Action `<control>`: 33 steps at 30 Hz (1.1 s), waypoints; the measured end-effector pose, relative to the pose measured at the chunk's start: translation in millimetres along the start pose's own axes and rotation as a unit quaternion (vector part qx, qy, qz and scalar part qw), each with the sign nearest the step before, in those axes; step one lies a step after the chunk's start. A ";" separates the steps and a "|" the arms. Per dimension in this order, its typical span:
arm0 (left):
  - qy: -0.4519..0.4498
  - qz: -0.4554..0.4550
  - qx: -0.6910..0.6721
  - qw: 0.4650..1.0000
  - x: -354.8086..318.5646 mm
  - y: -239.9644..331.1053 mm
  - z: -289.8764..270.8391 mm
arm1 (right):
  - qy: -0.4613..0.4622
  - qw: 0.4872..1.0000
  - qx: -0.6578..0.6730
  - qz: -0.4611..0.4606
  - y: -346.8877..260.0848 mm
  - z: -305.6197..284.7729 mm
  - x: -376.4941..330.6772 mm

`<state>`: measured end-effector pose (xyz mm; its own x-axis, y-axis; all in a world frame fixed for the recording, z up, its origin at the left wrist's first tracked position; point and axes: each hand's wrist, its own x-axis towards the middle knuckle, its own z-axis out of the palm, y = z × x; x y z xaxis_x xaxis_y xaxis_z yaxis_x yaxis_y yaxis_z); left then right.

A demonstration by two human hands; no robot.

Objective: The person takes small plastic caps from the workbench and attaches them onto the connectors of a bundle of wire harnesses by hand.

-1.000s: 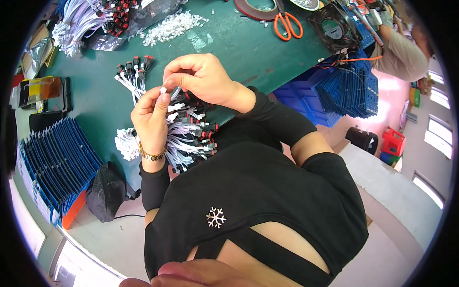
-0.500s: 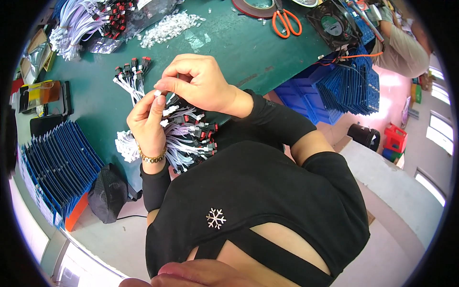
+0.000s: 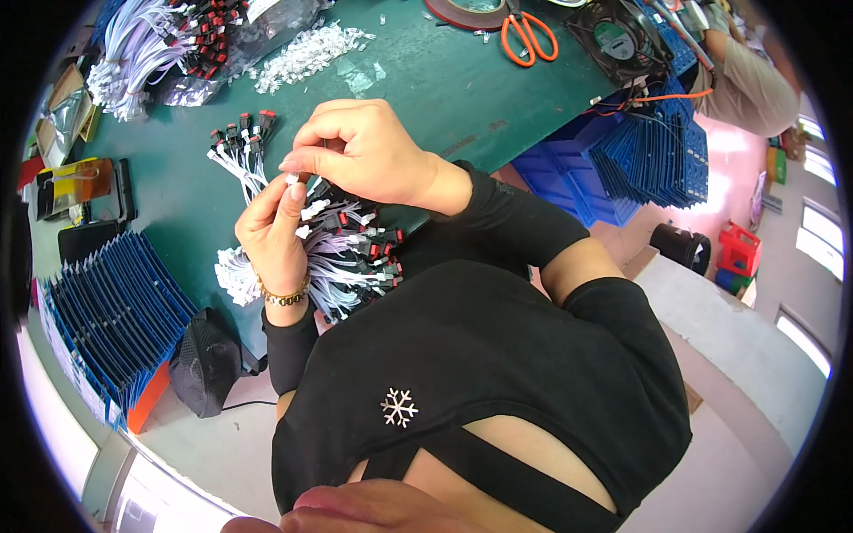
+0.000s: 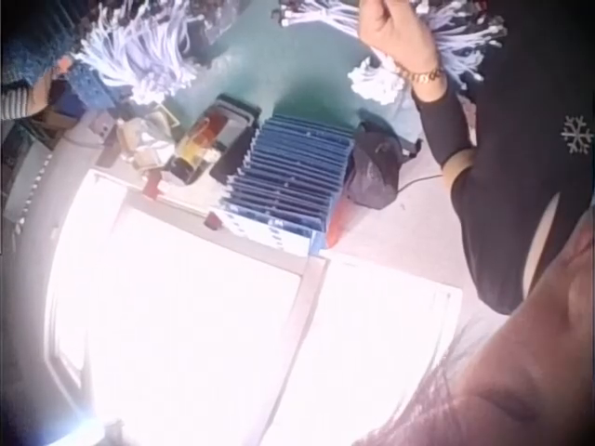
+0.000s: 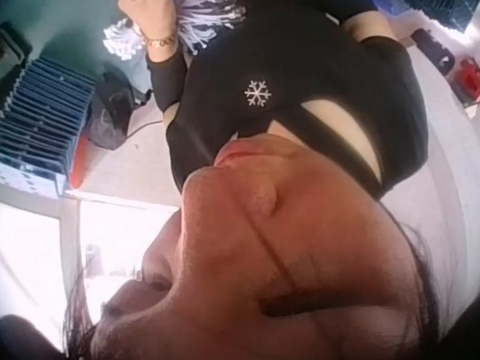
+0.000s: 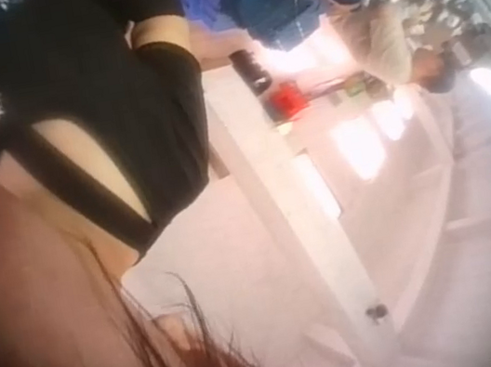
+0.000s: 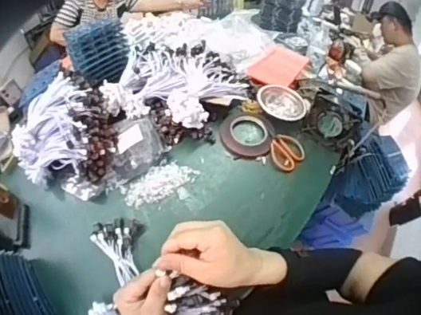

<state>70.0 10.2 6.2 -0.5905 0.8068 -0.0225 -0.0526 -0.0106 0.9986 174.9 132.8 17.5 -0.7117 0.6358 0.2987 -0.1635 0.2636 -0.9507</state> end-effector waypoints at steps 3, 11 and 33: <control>-0.003 0.002 0.005 1.000 0.2 -1.2 -1.0 | -0.008 1.000 -0.015 -0.003 -1.3 -1.8 0.8; -0.031 -0.023 -0.010 0.999 -0.7 3.0 -4.2 | -0.018 0.991 -0.114 -0.070 -4.8 -4.2 1.8; -0.111 -0.090 -0.084 0.986 2.7 4.3 -11.6 | -0.077 0.968 0.148 0.185 -0.7 -2.6 -4.0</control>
<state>58.8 5.6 9.9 -0.3690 0.9139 -0.1694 -0.2841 0.0627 0.9567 179.7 131.9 17.2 -0.8482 0.5260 -0.0618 -0.0500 -0.1957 -0.9794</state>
